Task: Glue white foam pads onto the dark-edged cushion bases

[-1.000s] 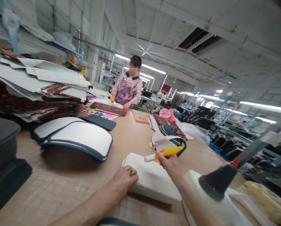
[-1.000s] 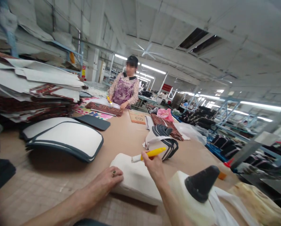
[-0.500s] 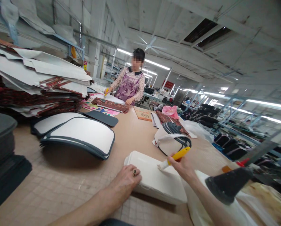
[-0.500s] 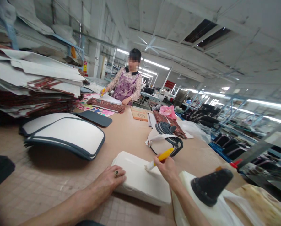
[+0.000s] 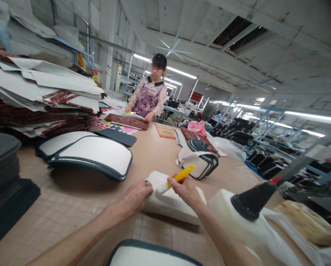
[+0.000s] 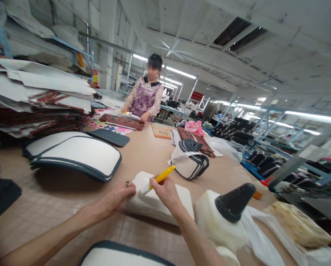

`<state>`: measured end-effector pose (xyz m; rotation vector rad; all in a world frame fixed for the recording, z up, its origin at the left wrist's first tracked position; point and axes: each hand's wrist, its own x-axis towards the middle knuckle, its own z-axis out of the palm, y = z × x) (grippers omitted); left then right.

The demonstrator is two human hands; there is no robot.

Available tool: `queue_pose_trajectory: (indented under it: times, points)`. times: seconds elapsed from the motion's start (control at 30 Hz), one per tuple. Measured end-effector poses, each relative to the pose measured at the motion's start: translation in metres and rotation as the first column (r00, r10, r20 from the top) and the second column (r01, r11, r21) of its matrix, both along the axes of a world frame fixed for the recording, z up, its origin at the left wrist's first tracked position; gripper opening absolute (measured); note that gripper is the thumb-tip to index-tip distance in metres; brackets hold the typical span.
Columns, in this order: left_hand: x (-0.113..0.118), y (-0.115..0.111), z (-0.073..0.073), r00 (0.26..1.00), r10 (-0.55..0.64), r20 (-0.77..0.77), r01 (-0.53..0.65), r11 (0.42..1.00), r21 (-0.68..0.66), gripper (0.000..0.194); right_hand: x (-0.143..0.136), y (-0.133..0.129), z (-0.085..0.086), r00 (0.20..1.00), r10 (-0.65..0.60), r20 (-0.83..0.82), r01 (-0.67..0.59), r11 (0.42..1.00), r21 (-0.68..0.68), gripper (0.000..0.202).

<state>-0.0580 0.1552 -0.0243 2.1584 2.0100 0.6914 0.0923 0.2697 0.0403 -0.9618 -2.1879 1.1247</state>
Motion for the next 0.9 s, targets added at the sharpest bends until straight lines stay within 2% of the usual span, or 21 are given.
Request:
queue_pose_trajectory:
  times: [0.1, 0.27, 0.33, 0.4, 0.57, 0.63, 0.7, 0.77, 0.83, 0.9]
  points:
    - [-0.001, 0.001, -0.002, 1.000, -0.006, 0.003, 0.006, 1.000, 0.012, 0.021, 0.020, 0.003, -0.003, 0.999, -0.010, 0.032, 0.010, 1.000, -0.007, 0.027]
    - [0.000, -0.001, 0.001, 0.999, -0.018, 0.038, 0.016, 0.999, 0.049, 0.022, 0.111, 0.038, 0.005, 0.963, -0.240, 0.119, 0.232, 0.970, 0.077, 0.029]
    - [0.000, -0.001, -0.001, 0.999, -0.012, 0.046, 0.009, 0.998, 0.060, 0.023, 0.130, 0.049, 0.010, 0.941, -0.315, 0.122, 0.301, 0.946, 0.124, 0.030]
    - [0.000, 0.001, -0.005, 0.999, -0.005, 0.045, 0.002, 0.998, 0.069, 0.023, 0.125, 0.054, 0.012, 0.937, -0.335, 0.100, 0.318, 0.935, 0.155, 0.029]
    - [-0.003, 0.005, -0.014, 1.000, 0.017, 0.016, -0.018, 0.997, 0.077, 0.021, 0.055, 0.061, -0.004, 0.977, -0.208, 0.049, 0.200, 0.971, 0.134, 0.033]
    - [-0.004, 0.007, -0.015, 1.000, 0.018, 0.017, -0.019, 0.997, 0.073, 0.019, 0.046, 0.069, -0.010, 0.980, -0.191, 0.053, 0.184, 0.975, 0.122, 0.031]
    - [-0.004, 0.007, -0.012, 1.000, 0.008, 0.031, -0.010, 0.998, 0.065, 0.020, 0.061, 0.076, -0.011, 0.968, -0.244, 0.054, 0.234, 0.962, 0.143, 0.028]
    - [-0.004, 0.007, -0.007, 0.999, 0.002, 0.050, -0.004, 0.998, 0.057, 0.021, 0.089, 0.079, -0.003, 0.945, -0.322, 0.050, 0.309, 0.934, 0.179, 0.025]
    - [-0.003, 0.005, 0.000, 0.998, -0.005, 0.068, 0.002, 0.999, 0.048, 0.022, 0.113, 0.071, 0.009, 0.933, -0.357, 0.047, 0.342, 0.919, 0.197, 0.025]
    - [-0.001, 0.000, 0.006, 0.997, -0.026, 0.079, 0.022, 0.998, 0.050, 0.023, 0.119, 0.053, 0.019, 0.945, -0.324, 0.047, 0.311, 0.933, 0.181, 0.026]
